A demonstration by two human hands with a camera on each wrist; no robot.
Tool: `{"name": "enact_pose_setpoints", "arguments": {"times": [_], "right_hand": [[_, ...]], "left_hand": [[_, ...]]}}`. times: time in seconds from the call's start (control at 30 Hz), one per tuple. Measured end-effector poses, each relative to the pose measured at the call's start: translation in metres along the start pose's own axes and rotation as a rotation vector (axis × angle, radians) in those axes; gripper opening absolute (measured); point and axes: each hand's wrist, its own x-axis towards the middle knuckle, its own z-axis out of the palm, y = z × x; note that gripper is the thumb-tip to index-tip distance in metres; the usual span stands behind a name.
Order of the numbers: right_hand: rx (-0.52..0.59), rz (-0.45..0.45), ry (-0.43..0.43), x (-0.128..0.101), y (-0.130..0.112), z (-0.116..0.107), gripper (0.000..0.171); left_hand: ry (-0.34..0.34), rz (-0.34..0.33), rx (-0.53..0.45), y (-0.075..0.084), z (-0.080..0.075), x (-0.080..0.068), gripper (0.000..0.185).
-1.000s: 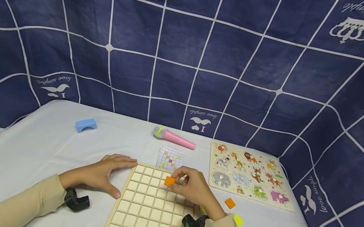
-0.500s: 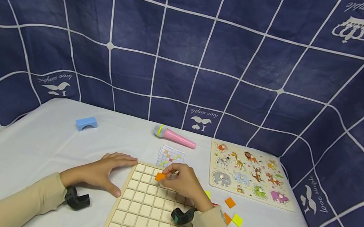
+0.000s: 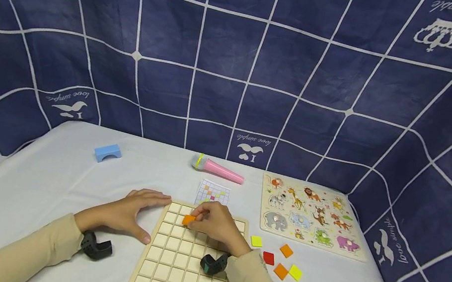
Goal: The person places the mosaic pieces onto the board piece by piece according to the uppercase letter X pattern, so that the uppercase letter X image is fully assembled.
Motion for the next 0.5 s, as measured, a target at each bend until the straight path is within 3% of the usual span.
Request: {"name": "enact_pose_setpoints", "arguments": {"times": [0.5], "right_hand": [[-0.146, 0.016, 0.014, 0.01, -0.011, 0.014, 0.015]], "left_hand": [[0.0, -0.007, -0.007, 0.001, -0.001, 0.0, 0.108]]}}
